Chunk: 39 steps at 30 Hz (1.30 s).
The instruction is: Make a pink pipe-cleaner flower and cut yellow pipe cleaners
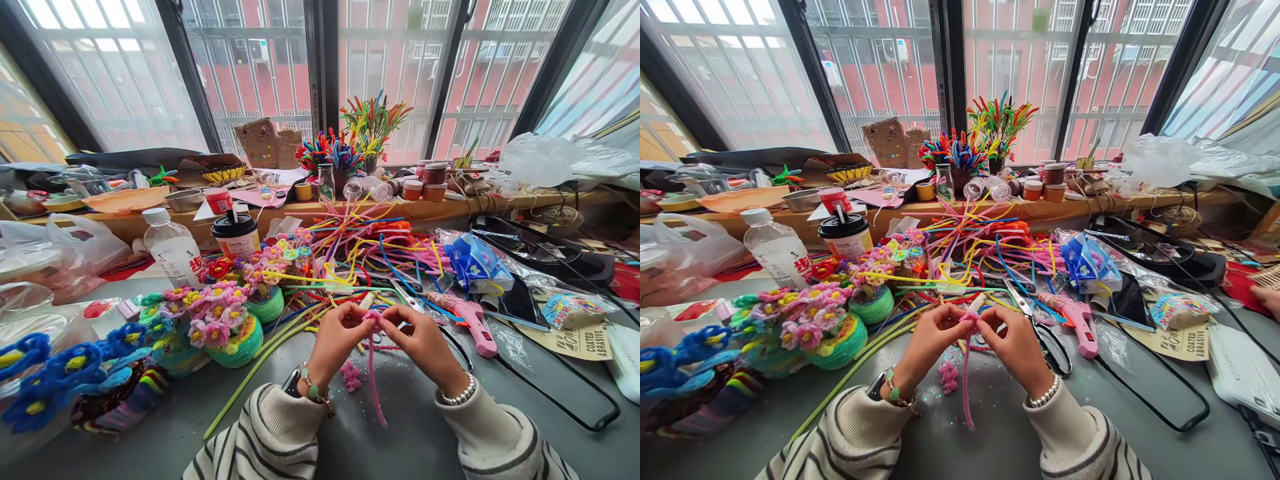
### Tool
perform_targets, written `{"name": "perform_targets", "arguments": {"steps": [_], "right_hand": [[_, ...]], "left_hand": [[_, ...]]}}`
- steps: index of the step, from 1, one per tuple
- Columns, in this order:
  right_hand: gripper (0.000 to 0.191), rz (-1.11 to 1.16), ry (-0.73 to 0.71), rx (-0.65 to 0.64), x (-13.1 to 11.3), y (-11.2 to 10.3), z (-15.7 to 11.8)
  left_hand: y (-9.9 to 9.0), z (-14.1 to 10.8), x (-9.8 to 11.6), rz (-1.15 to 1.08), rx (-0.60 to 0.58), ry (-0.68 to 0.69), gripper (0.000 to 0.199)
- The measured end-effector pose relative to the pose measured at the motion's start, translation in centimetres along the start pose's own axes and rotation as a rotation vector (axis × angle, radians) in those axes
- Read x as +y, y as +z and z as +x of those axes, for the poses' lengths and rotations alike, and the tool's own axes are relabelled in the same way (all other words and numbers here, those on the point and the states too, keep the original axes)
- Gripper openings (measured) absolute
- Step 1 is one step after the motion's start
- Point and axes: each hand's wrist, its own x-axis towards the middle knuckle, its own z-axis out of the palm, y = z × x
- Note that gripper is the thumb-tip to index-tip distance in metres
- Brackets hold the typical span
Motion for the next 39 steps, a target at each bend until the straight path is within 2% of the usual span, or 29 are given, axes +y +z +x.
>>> {"name": "perform_targets", "arguments": {"steps": [4, 9, 11, 17, 24, 28, 31, 35, 39], "right_hand": [[0.018, -0.11, -0.034, 0.028, -0.1, 0.1, -0.2], [0.017, -0.393, -0.232, 0.2, 0.2, 1.1, -0.6], [0.018, -0.409, -0.272, 0.237, 0.2, 1.3, -0.7], [0.022, -0.212, -0.146, 0.168, 0.0, 0.6, -0.5], [0.02, -0.2, -0.106, 0.118, -0.1, 0.6, -0.4], [0.018, -0.206, -0.094, 0.13, -0.2, 0.5, -0.5], [0.015, -0.318, -0.175, 0.219, -0.4, 0.5, -0.8], [0.012, -0.497, -0.327, 0.371, -0.6, 0.8, -1.3], [0.011, -0.517, -0.346, 0.394, -0.6, 0.9, -1.3]], "left_hand": [[0.1, 0.0, 0.2, -0.081, -0.052, -0.094, 0.025], [0.2, 0.0, 0.2, -0.149, -0.05, -0.117, 0.025], [0.2, -0.1, 0.3, -0.173, -0.033, -0.124, 0.025], [0.1, -0.1, 0.6, -0.229, 0.038, -0.125, 0.026], [0.0, -0.1, 0.2, -0.236, -0.013, -0.127, 0.027], [0.1, -0.2, 0.3, -0.171, -0.023, -0.088, 0.024], [0.6, -0.5, 0.3, -0.2, -0.034, -0.055, 0.023], [1.4, -0.8, 0.0, -0.162, 0.014, 0.082, 0.02], [1.7, -0.9, -0.1, -0.043, 0.085, 0.206, 0.015]]}}
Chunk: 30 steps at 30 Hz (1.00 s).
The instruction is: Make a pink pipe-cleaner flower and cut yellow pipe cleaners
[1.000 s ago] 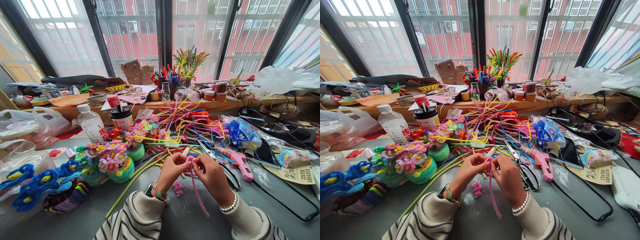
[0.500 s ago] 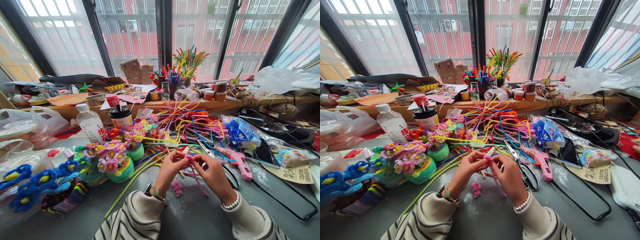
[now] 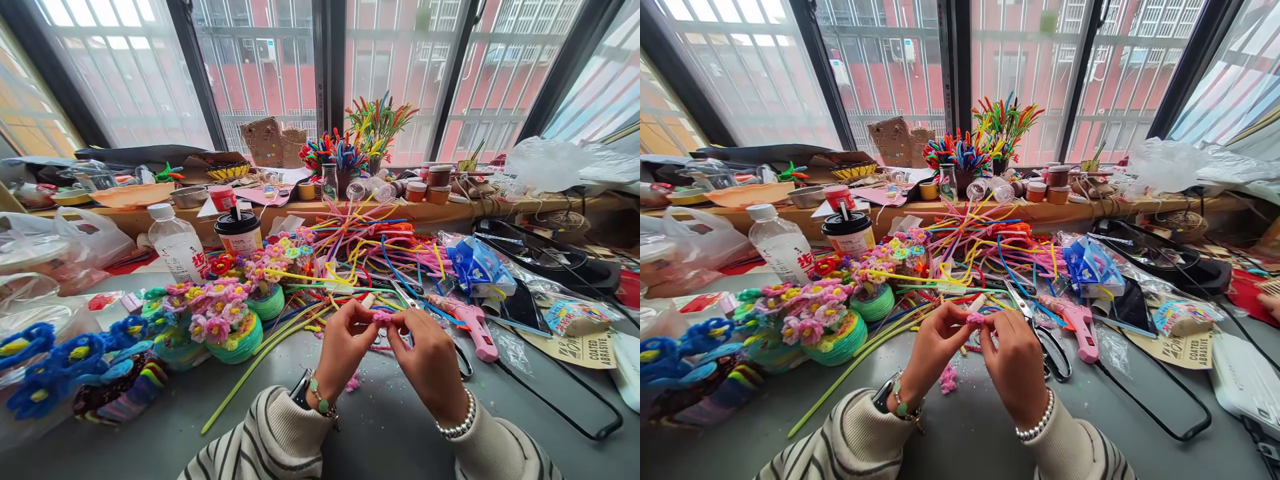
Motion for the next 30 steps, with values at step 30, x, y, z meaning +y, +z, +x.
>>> {"name": "perform_targets", "arguments": {"steps": [30], "right_hand": [[0.017, 0.177, 0.098, -0.083, 0.3, 0.7, 0.5]], "left_hand": [[-0.4, 0.6, 0.0, -0.287, 0.076, -0.243, 0.028]]}}
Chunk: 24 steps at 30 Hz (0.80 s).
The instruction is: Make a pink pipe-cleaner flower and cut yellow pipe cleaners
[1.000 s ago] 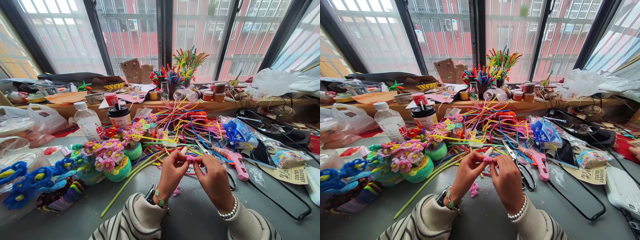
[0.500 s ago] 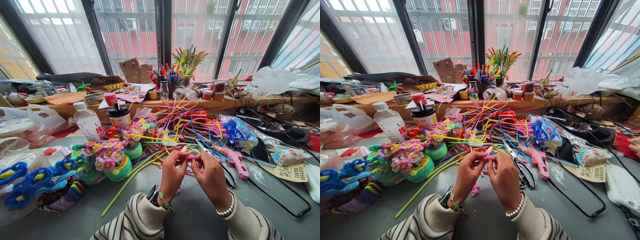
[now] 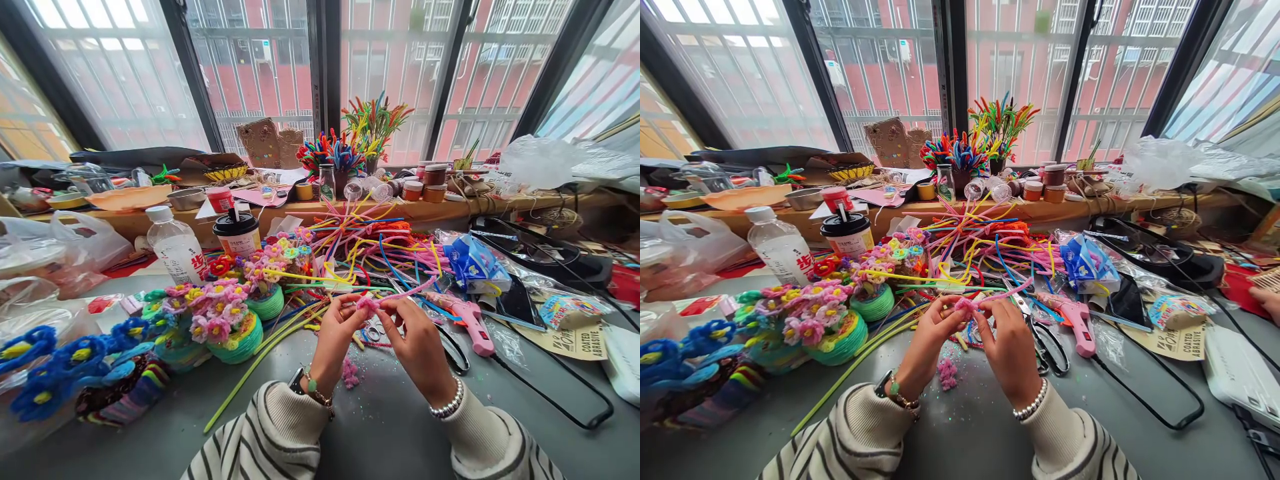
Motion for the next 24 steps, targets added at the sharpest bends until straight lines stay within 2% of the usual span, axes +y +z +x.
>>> {"name": "perform_targets", "arguments": {"steps": [9, 18, 21, 24], "right_hand": [[0.017, 0.035, 0.067, -0.061, 0.1, -0.4, 0.1], [0.024, 0.143, 0.199, -0.123, 0.0, -0.5, 0.2], [0.023, 0.091, 0.216, -0.097, 0.0, -0.1, 0.0], [0.019, 0.015, 0.224, -0.075, -0.2, 0.4, -0.3]], "left_hand": [[-0.2, 0.1, 0.2, 0.185, -0.073, 0.034, 0.027], [-0.2, 0.1, -0.3, 0.22, -0.049, 0.048, 0.026], [-0.2, 0.0, -0.7, 0.331, -0.047, 0.118, 0.021], [-0.3, -0.2, -1.1, 0.583, -0.031, 0.282, 0.015]]}}
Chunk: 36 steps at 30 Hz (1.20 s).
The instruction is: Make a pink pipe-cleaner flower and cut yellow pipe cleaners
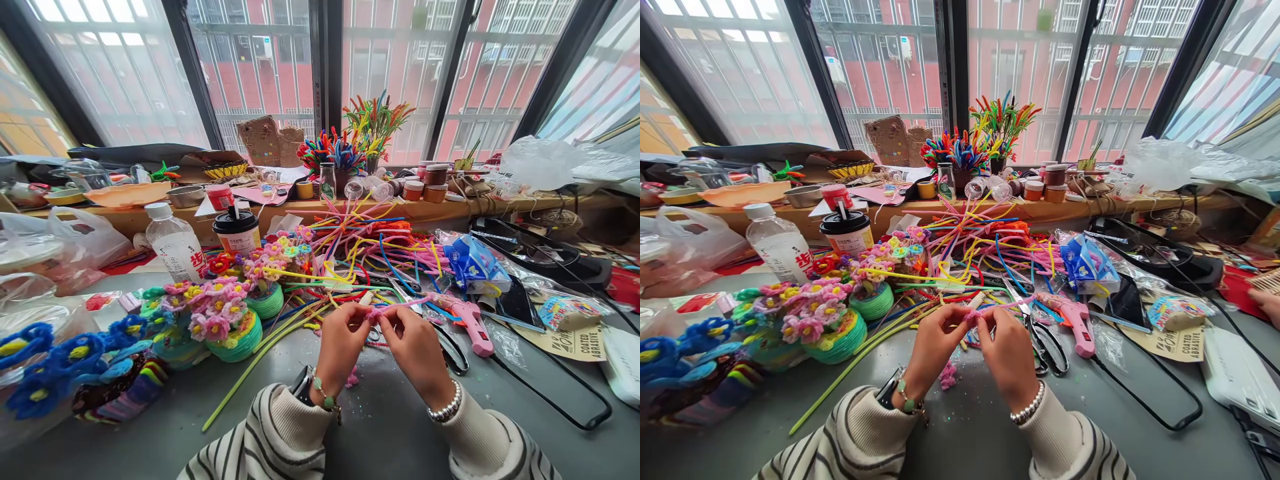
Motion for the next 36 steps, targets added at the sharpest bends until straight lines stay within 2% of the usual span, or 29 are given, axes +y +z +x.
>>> {"name": "perform_targets", "arguments": {"steps": [2, 4, 8, 10, 14, 18, 26, 32, 34, 36], "right_hand": [[0.017, -0.047, 0.046, -0.002, -0.1, 0.2, 0.0], [0.018, -0.021, 0.104, -0.029, -0.2, 0.0, 0.1], [0.024, 0.239, 0.104, -0.124, -0.3, -0.8, 0.5], [0.025, 0.274, 0.083, -0.133, -0.4, -1.0, 0.5], [0.024, 0.122, 0.075, -0.06, -0.4, -0.5, 0.2], [0.017, -0.094, 0.005, 0.058, -0.5, 0.2, -0.3], [0.014, -0.274, -0.118, 0.145, -0.3, 0.5, -0.4], [0.022, -0.137, -0.202, 0.155, -0.1, -0.5, -0.1], [0.025, -0.108, -0.208, 0.217, 0.0, -1.3, 0.1], [0.018, -0.112, -0.218, 0.285, 0.0, -2.1, 0.3]], "left_hand": [[0.1, -0.1, 0.0, 0.188, 0.011, 0.114, 0.013], [0.0, -0.2, 0.1, 0.279, 0.009, 0.18, 0.014], [-0.2, 0.1, 0.4, 0.158, 0.041, 0.145, 0.016], [-0.2, 0.1, 0.4, 0.118, 0.062, 0.119, 0.016], [0.0, 0.0, 0.2, 0.155, 0.047, 0.114, 0.012], [0.2, -0.2, 0.3, 0.181, 0.026, 0.113, 0.01], [0.2, 0.0, 0.4, -0.114, 0.01, -0.009, 0.011], [-0.4, 0.2, 1.0, -0.399, -0.023, -0.21, 0.021], [-0.6, 0.4, 1.3, -0.435, -0.01, -0.245, 0.024], [-0.8, 0.4, 1.4, -0.431, 0.01, -0.247, 0.026]]}}
